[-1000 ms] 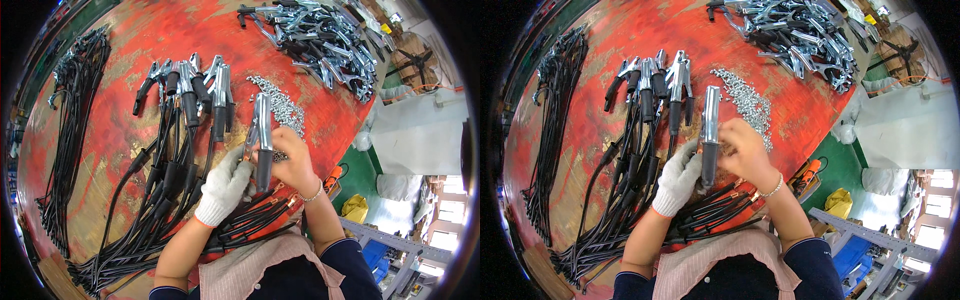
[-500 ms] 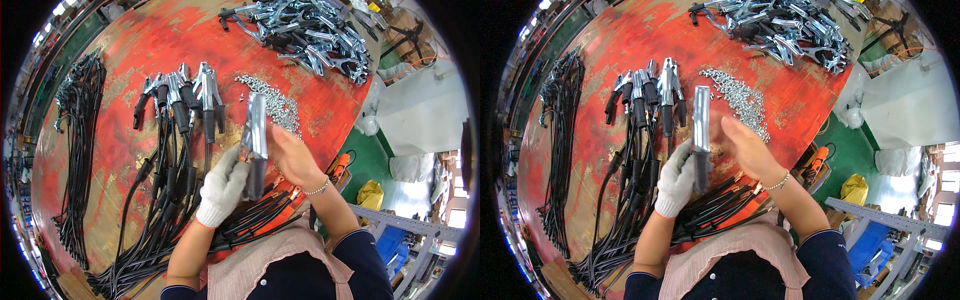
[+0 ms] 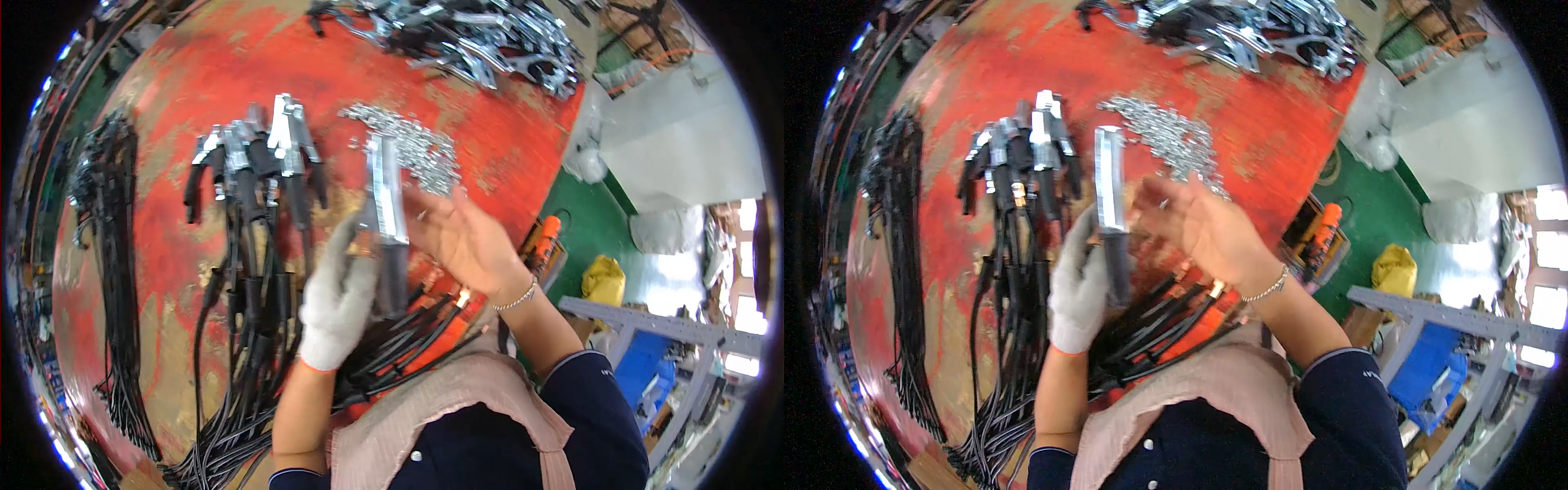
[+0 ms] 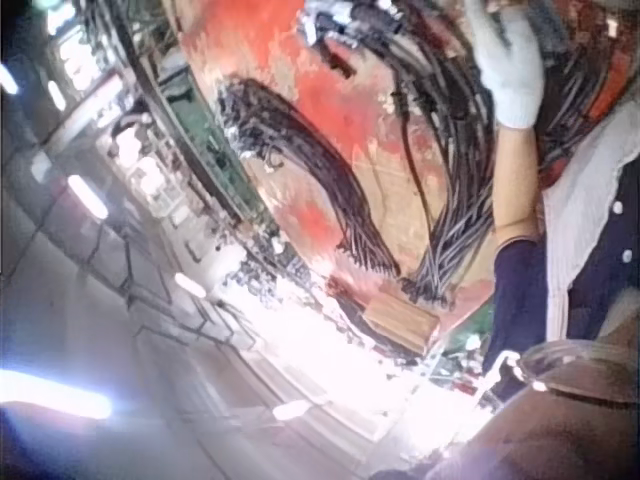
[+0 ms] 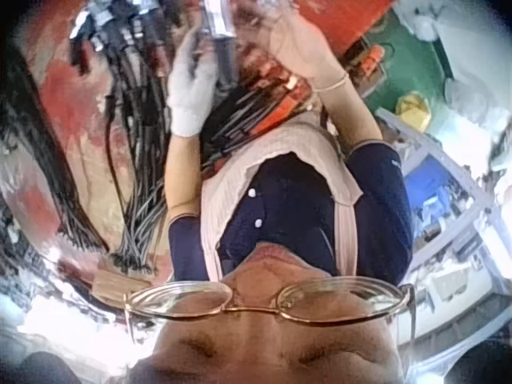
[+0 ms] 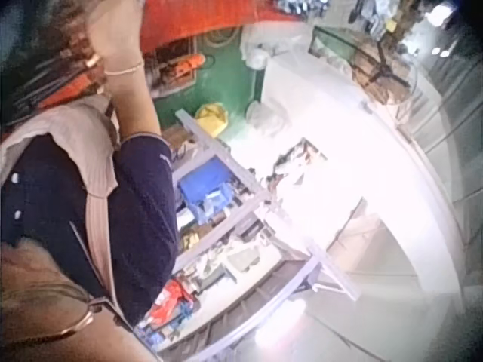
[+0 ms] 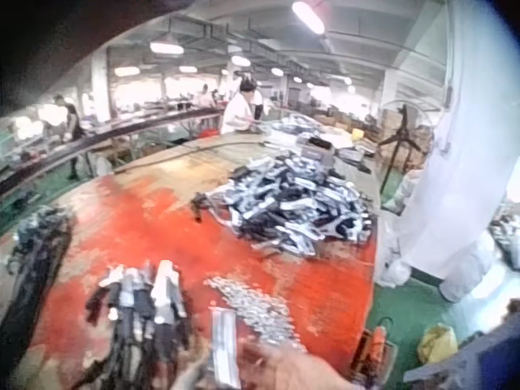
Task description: Attaching clamps and rubber sleeves to electrical cables.
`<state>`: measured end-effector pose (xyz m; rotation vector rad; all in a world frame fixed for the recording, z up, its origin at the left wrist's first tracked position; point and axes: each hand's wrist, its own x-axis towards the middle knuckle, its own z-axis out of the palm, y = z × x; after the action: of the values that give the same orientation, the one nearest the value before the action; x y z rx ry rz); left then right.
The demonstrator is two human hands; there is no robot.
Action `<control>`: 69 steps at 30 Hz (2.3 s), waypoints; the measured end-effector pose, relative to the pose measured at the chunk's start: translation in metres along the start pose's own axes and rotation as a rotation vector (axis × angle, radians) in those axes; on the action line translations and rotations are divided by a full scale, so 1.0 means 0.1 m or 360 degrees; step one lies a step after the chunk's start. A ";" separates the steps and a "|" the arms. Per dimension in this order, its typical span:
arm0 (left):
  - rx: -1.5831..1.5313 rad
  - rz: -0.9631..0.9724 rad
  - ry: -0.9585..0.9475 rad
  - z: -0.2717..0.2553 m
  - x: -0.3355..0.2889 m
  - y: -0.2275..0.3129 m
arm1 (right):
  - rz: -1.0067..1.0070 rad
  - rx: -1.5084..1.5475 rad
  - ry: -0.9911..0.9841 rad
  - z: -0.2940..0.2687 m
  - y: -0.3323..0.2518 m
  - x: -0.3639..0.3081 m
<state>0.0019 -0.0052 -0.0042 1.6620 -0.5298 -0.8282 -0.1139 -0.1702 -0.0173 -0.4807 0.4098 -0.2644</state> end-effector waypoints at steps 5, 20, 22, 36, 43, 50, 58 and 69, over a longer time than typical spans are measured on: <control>-0.0400 -0.0125 0.0064 -0.01 -0.03 -0.17 | -0.0646 -0.0117 0.0574 -0.78 -0.47 -0.56; -0.0427 -0.0096 0.0003 0.00 0.03 -0.17 | -0.0341 0.0240 0.1866 -3.49 0.95 -1.52; -0.0431 -0.0114 0.0048 -0.02 0.02 -0.18 | -0.0208 0.0176 0.1977 -3.43 1.00 -1.50; -0.0295 -0.0156 0.0031 -0.06 0.03 -0.25 | -0.1718 -0.1635 0.0995 -1.06 -0.30 -0.55; -0.0427 -0.0172 -0.0064 -0.11 0.02 -0.24 | -0.1377 -0.2538 0.0342 -0.20 -0.48 0.22; -0.0864 -0.0442 -0.0092 -0.24 0.04 -0.04 | -0.1451 -0.3202 -0.0016 -0.15 -0.40 1.03; -0.0716 -0.0553 -0.0127 -0.21 0.03 0.03 | -0.1416 -0.3998 -0.0274 0.00 -0.41 1.28; -0.0059 -0.0056 -0.0222 -0.20 -0.06 0.15 | -0.0148 -0.1217 -0.0073 0.22 0.09 0.38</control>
<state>0.0147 0.0085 0.0136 1.5910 -0.5791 -0.9790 -0.0694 -0.1664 -0.0165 -1.2551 0.4375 -0.1785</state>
